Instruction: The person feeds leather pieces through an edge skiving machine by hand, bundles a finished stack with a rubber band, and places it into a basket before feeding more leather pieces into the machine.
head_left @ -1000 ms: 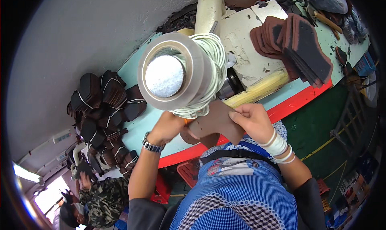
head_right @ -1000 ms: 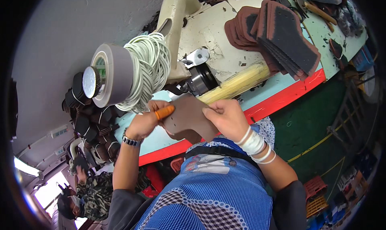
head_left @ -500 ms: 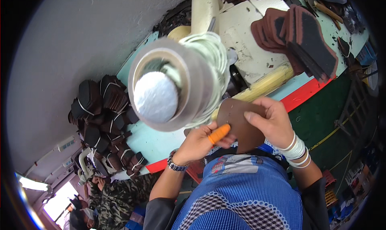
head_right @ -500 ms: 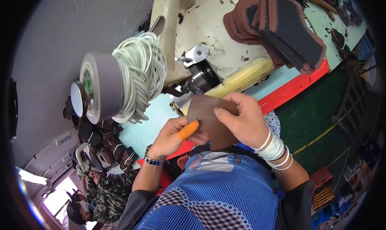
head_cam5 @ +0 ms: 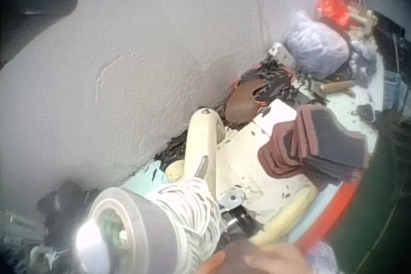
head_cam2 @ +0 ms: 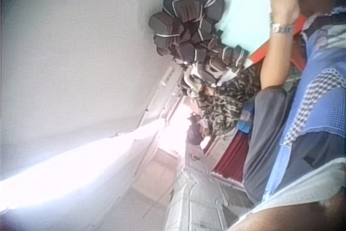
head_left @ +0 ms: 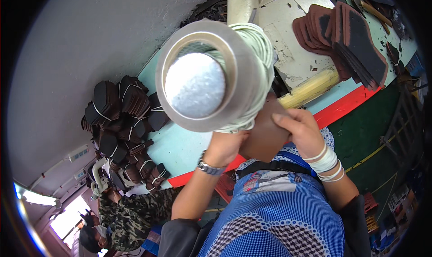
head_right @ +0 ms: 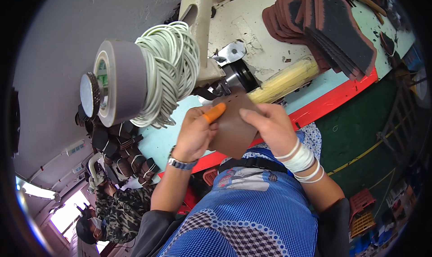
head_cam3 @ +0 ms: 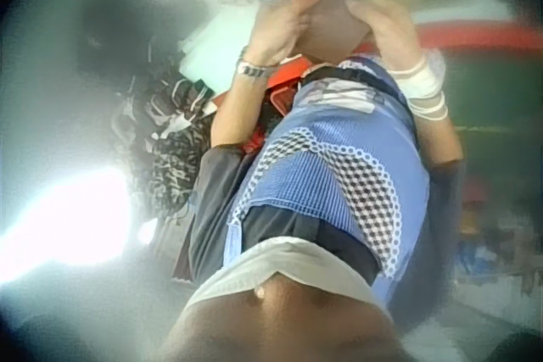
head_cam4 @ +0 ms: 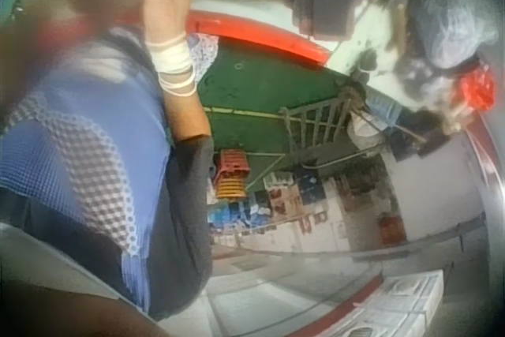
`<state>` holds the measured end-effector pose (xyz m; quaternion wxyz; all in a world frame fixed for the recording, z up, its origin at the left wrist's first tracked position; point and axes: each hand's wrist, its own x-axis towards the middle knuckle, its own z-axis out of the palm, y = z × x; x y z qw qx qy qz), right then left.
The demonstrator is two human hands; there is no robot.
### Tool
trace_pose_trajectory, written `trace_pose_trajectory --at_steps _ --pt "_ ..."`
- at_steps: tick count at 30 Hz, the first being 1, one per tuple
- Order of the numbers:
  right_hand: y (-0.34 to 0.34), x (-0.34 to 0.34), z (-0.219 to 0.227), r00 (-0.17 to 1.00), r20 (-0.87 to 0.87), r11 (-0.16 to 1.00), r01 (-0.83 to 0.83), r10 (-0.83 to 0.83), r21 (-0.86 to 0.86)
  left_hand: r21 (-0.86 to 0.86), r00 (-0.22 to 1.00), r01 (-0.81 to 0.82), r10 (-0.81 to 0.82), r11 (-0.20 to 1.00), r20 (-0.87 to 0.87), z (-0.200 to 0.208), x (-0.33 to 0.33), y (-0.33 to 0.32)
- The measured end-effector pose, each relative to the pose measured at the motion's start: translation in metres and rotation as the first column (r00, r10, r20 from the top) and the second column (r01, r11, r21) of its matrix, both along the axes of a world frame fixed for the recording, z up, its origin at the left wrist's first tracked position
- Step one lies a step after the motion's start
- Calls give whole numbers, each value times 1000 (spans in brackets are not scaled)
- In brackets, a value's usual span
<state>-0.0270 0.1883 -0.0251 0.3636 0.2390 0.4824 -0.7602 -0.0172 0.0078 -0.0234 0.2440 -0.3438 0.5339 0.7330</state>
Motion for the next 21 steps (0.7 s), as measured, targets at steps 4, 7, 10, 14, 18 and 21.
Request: trace_pose_trajectory --at_steps 4,7,10,14,18,21 --pt "8 9 10 954 217 954 246 -207 -172 -714 624 557 -781 424 23 5 -29 -26" --pt "10 8 11 1000 -23 995 -6 8 100 -767 472 615 -865 184 171 4 -42 -45" --pt "8 -1 11 803 -574 785 248 162 568 -843 467 500 -881 198 70 -1 -38 -46" --pt "17 -27 26 809 -588 772 364 16 521 -756 557 502 -826 420 -89 5 -18 -55" --pt "66 -56 68 295 -845 333 822 446 463 -674 736 545 -669 498 101 -10 17 -79" --pt "86 -68 71 559 -397 -113 669 728 735 -832 570 555 -731 5 376 -59 68 -67"
